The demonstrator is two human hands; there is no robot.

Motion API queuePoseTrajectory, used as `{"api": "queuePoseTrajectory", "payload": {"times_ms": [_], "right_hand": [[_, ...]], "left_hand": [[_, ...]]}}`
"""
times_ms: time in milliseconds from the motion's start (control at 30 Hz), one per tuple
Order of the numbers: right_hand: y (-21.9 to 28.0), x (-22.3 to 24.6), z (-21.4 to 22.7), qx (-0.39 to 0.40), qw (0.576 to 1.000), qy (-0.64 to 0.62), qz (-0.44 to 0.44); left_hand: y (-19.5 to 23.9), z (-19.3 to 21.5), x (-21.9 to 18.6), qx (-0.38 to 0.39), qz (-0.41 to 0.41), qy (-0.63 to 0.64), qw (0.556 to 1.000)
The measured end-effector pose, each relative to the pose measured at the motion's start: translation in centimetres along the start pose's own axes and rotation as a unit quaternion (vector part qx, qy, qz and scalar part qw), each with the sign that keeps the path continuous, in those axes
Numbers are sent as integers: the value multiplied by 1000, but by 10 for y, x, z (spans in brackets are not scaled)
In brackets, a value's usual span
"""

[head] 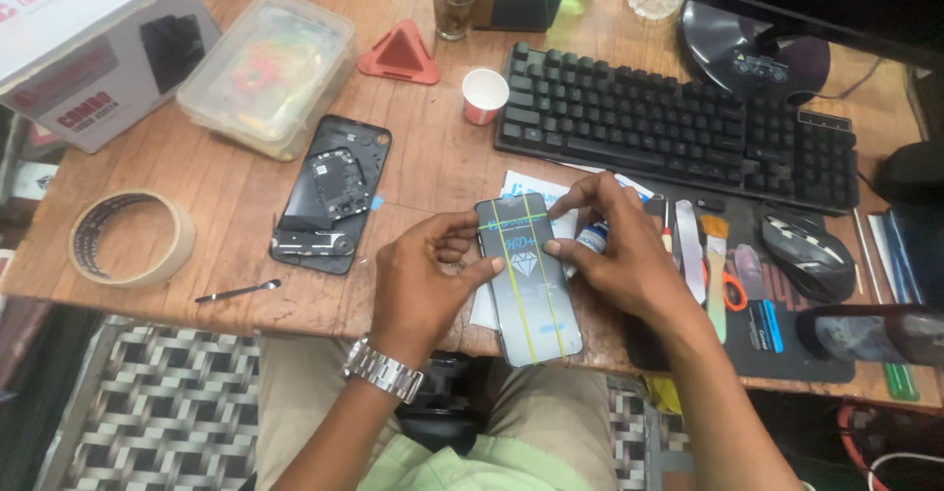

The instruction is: The person retrieves a smartphone from a plastic container and places it on the table. They then take a yellow rubber band from a bag and wrap it around the phone multiple times to secure it. The person repeats the process with a second rubber band, crossing it over the first to hold the phone firmly.

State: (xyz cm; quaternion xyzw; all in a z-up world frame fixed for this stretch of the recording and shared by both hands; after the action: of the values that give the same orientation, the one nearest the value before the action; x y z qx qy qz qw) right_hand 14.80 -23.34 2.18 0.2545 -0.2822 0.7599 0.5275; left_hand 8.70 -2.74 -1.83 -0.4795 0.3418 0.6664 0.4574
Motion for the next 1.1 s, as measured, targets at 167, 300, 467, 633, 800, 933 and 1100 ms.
{"api": "queuePoseTrajectory", "payload": {"times_ms": [167, 300, 467, 633, 800, 933, 1100], "right_hand": [[0, 0, 0, 9, 1000, -15, -5], [2, 0, 0, 3, 1000, -3, -9], [3, -2, 0, -2, 1000, 7, 11], [2, -3, -2, -10, 999, -38, -6], [8, 1, 5, -95, 995, -38, -14], [11, 13, 19, -129, 989, -66, -37], [2, 50, 26, -100, 995, -1, 21]], "left_hand": [[-2, 2, -4, 4, -5, 9, 1000], [-3, 1, -4, 11, -2, -2, 1000], [-3, 0, -4, 16, 5, -3, 1000], [-3, 1, -8, 15, 3, -4, 1000], [-12, 22, -12, -49, -41, -22, 998], [-45, 77, -29, -218, -259, -180, 924], [-110, 127, -30, -217, -218, -431, 848]]}}
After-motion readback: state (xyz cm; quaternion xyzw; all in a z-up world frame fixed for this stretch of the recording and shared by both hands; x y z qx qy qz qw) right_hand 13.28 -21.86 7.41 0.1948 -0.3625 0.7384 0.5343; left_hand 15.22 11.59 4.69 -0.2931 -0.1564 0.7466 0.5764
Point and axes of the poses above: each hand's wrist, its own y-axis away from the middle knuckle, its own z-axis out of the back of the hand, x = y × z, the point moved 4 cm from there along -y, towards the middle knuckle, and after that the axes turned 7 degrees about -x, right-handed, at the moved point
